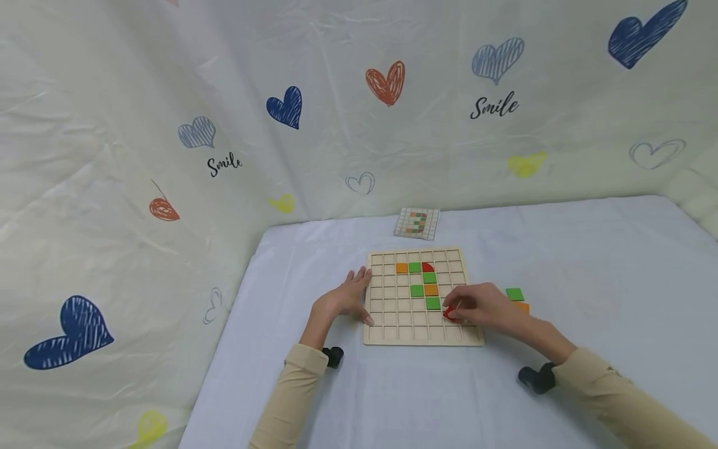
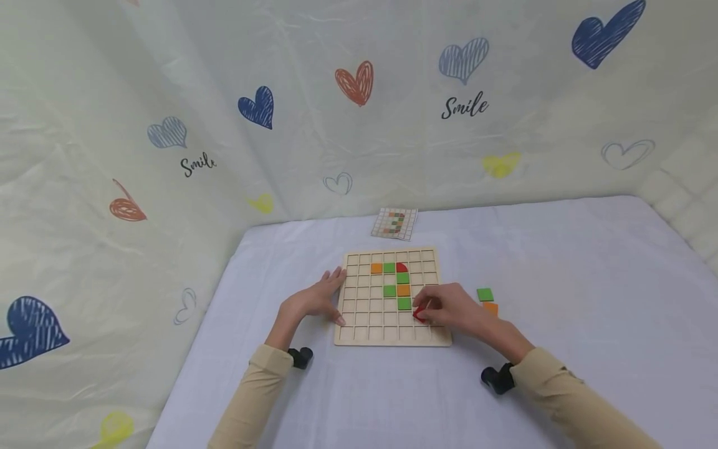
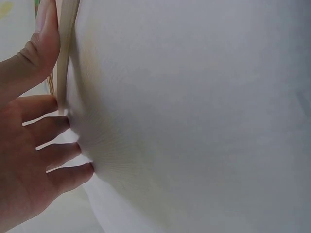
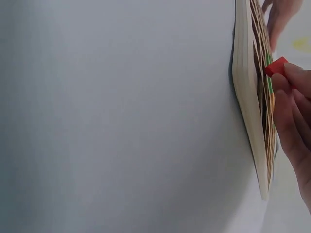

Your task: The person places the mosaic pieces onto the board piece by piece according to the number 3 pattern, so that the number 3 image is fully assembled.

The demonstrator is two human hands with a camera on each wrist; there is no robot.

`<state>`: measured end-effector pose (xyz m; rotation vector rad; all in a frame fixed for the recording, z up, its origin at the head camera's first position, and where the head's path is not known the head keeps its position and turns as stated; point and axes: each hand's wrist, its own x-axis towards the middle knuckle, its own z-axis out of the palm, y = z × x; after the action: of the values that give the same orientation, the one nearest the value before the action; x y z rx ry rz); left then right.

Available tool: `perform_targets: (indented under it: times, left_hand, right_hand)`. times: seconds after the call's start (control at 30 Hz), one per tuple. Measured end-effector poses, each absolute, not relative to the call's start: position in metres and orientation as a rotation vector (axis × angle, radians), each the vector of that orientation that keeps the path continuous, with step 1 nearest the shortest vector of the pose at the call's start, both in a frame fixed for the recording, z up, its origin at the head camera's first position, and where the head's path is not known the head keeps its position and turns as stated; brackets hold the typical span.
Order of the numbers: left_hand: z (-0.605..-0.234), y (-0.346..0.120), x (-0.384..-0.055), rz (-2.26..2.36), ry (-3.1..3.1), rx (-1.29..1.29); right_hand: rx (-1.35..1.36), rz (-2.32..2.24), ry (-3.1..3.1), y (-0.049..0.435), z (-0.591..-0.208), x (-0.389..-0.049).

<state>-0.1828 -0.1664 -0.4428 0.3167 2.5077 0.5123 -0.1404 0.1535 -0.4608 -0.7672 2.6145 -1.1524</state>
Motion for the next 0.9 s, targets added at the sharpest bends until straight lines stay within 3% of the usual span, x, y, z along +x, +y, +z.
perform_targets:
  times: [0.4, 0.9]
  left_hand:
    - [-0.445, -0.167, -0.183, 0.512, 2.511, 0.338]
    - [-0.441, -0.167, -0.183, 0.514, 2.502, 0.322]
  right_hand:
    - [-0.738, -1.162, 2.554, 0.141, -0.466, -0.145]
    - [-1.076, -0.912, 2.695, 0.129, -0.469, -0.15]
